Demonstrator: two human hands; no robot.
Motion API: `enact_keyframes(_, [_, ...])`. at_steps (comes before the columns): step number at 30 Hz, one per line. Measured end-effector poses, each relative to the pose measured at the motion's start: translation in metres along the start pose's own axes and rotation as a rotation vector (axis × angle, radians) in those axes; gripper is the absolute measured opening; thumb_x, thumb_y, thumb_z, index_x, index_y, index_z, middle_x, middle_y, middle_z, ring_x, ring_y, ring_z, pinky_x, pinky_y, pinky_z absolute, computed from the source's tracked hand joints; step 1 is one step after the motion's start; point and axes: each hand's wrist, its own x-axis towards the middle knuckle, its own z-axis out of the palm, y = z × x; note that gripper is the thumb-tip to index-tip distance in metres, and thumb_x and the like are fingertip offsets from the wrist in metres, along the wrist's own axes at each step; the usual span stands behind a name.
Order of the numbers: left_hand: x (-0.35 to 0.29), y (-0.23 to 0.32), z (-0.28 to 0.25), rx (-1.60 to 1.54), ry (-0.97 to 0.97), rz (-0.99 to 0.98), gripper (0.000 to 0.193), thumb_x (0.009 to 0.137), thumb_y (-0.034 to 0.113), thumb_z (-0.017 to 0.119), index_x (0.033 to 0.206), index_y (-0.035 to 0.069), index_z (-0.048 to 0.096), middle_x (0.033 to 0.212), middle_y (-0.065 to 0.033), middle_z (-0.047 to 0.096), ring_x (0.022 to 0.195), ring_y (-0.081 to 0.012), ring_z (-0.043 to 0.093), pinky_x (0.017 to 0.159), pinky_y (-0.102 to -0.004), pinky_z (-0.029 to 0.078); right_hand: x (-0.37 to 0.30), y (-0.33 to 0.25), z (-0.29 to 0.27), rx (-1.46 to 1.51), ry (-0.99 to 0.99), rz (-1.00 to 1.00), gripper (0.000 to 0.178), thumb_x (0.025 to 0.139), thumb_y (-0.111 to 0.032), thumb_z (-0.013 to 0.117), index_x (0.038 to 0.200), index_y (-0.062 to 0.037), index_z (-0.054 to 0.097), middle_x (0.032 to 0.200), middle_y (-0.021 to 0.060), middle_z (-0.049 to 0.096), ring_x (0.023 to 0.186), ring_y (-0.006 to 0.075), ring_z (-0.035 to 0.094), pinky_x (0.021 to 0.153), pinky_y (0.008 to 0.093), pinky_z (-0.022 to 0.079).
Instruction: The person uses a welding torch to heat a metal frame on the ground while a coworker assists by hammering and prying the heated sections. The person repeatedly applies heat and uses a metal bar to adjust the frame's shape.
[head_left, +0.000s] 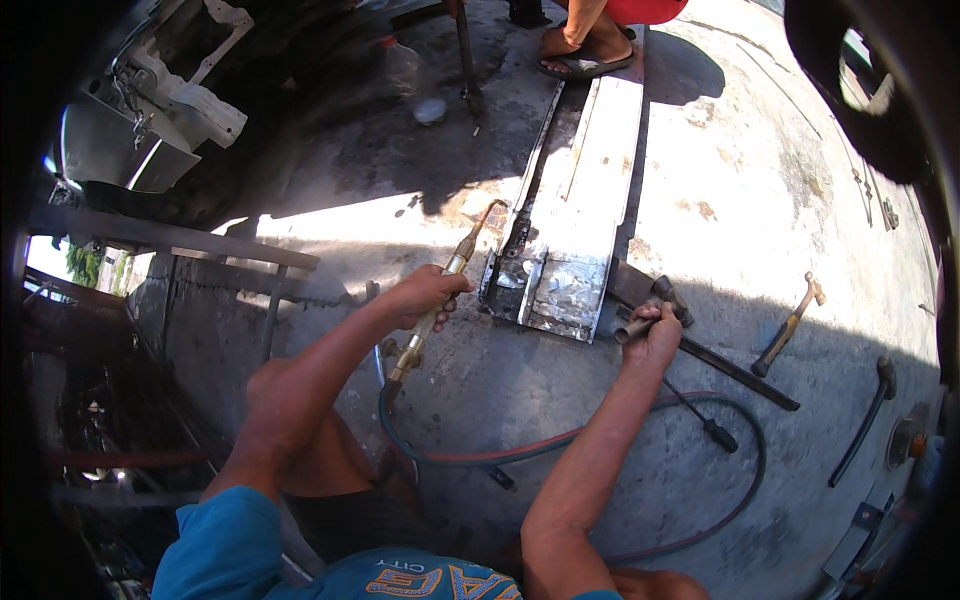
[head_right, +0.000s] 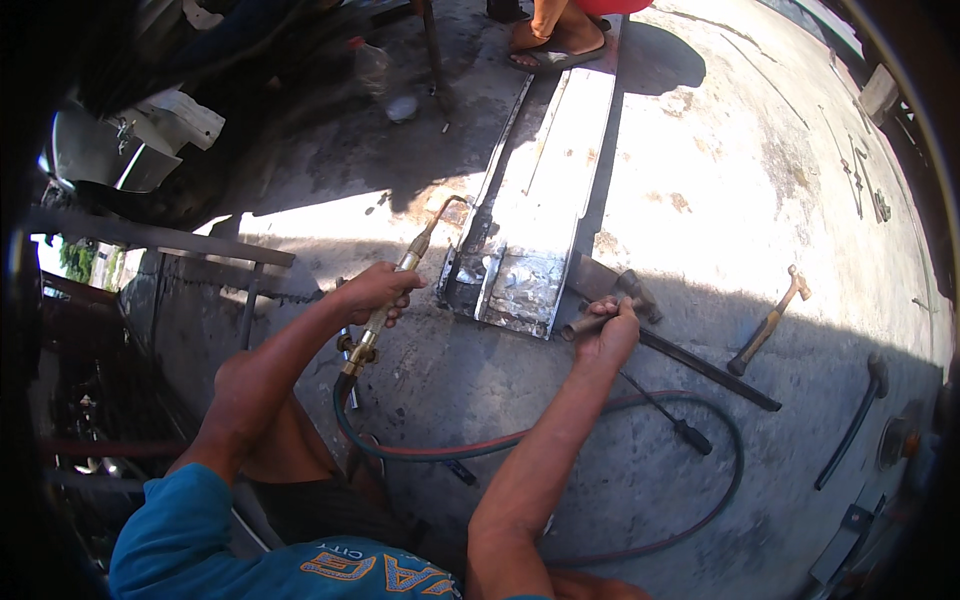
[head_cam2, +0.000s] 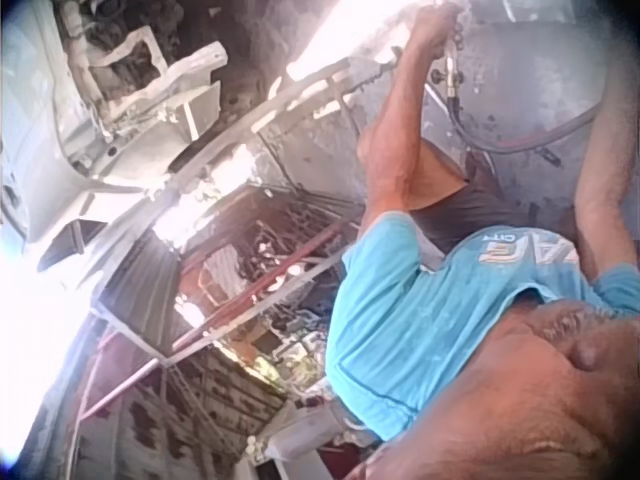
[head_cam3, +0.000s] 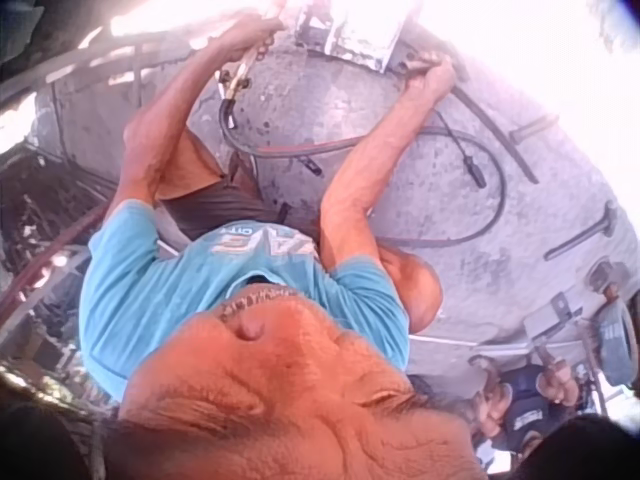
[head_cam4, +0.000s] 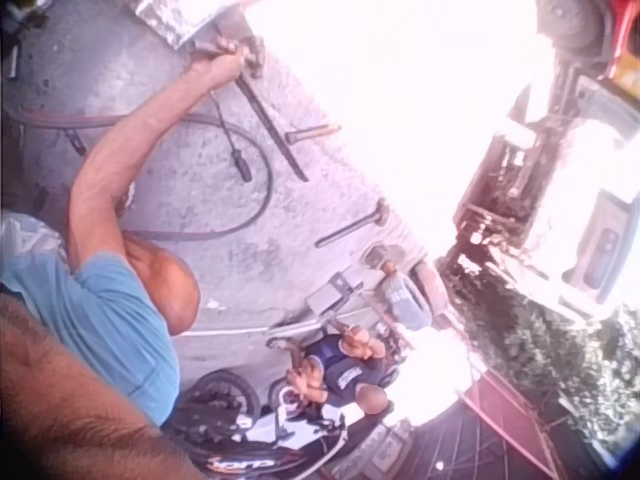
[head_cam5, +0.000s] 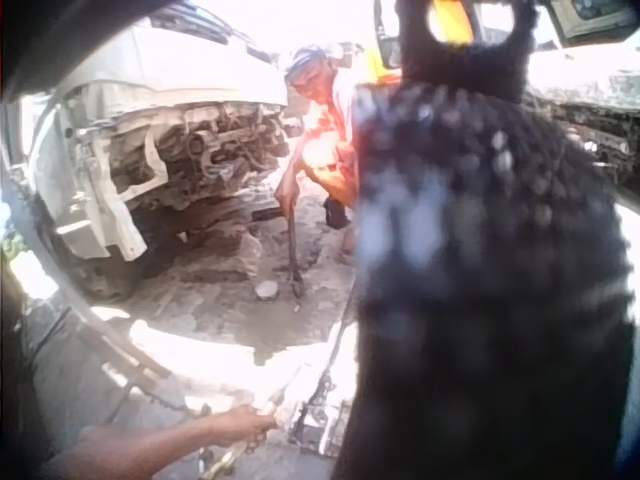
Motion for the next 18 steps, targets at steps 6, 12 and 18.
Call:
enact_keyframes(6, [0.007,0.001,-0.005,-0.022,0.014,0.05,0.025,0.098,0.026,0.067,0.093,0.005,0.053,0.062,-0.0006,0.05,0.047,-0.0135,0.05,0.043,-0.0352,0.046,0.001,0.0,-0.002,-0.051,-0.02,0.009,0.021,0.113,-0.019,0.039,0.1,-0.0052,0.046,0.077,0.0031,0.048,0.062,0.0093,0.048,0.054,0.0249,0.049])
enact_keyframes(12, [0.014,0.005,-0.008,-0.03,-0.028,0.123,0.029,0.096,0.025,0.068,0.085,0.001,0.058,0.066,-0.0038,0.054,0.048,-0.0146,0.053,0.042,-0.0359,0.047,0.008,-0.003,-0.007,0.034,-0.009,0.035,0.024,0.113,-0.023,0.041,0.102,-0.0024,0.047,0.082,0.0079,0.05,0.064,0.0128,0.051,0.053,0.0253,0.052])
enact_keyframes(18, [0.017,0.007,-0.005,-0.062,-0.012,0.126,0.03,0.094,0.024,0.07,0.087,-0.004,0.059,0.066,-0.0067,0.054,0.048,-0.0177,0.054,0.04,-0.0371,0.047,0.018,-0.01,-0.022,0.214,-0.138,0.241,0.034,0.114,-0.033,0.039,0.107,-0.0008,0.048,0.083,0.006,0.049,0.06,0.013,0.049,0.05,0.0252,0.05])
